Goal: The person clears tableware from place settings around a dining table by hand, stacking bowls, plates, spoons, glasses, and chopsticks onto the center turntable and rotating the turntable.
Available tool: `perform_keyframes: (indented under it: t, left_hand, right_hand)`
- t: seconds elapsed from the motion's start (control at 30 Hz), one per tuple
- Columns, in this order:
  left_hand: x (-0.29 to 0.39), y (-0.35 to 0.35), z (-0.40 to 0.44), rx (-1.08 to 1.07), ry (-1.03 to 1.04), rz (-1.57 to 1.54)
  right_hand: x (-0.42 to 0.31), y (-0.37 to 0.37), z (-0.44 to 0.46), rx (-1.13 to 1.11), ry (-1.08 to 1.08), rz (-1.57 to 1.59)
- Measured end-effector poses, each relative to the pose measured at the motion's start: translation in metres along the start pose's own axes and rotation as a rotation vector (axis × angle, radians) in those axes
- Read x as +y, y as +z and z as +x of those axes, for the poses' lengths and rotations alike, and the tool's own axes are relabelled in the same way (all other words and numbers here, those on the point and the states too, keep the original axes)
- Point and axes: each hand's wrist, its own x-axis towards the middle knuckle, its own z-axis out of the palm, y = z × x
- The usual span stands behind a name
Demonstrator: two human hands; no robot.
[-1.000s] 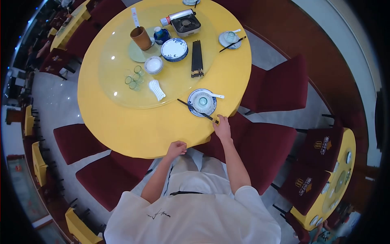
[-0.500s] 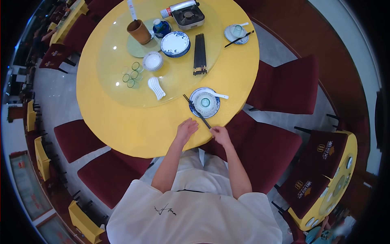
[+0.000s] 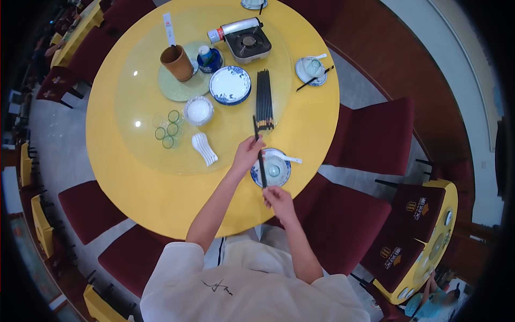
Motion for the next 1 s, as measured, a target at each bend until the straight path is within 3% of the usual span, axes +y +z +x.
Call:
perform_keyframes:
  t: [0.2, 0.37, 0.43, 0.6, 0.73, 0.83, 0.93, 1.0]
  left_hand:
    - [0.002, -0.006, 0.101, 0.176, 0.457, 0.24]
    - [-0.023, -0.045, 0.088, 0.116, 0.256, 0.199]
    - [-0.035, -0.06, 0.089, 0.157, 0.216, 0.237]
    - [-0.036, -0.07, 0.115, 0.285, 0.457, 0.369]
    - [-0.028, -0.061, 0.146, 0.271, 0.575, 0.473]
    - [-0.023, -0.049, 0.158, 0.229, 0.505, 0.446]
    - [-0.021, -0.042, 0.164, 0.285, 0.549, 0.604]
    - [-0.02, -0.037, 0.166, 0.343, 0.613, 0.635]
  right_hand:
    - [-0.072, -0.009, 0.159, 0.16, -0.151, -0.062]
    - [-0.092, 0.0, 0.237, 0.256, -0.168, -0.159]
    - [-0.083, 0.014, 0.25, 0.268, -0.176, -0.183]
    - [-0.048, 0.044, 0.264, 0.295, -0.185, -0.227]
    - [-0.038, 0.047, 0.266, 0.369, -0.268, -0.529]
    - [-0.048, 0.048, 0.261, 0.432, -0.422, -0.84]
    - [-0.085, 0.054, 0.238, 0.379, -0.258, -1.129]
    - [-0.094, 0.045, 0.239, 0.396, -0.337, -1.067]
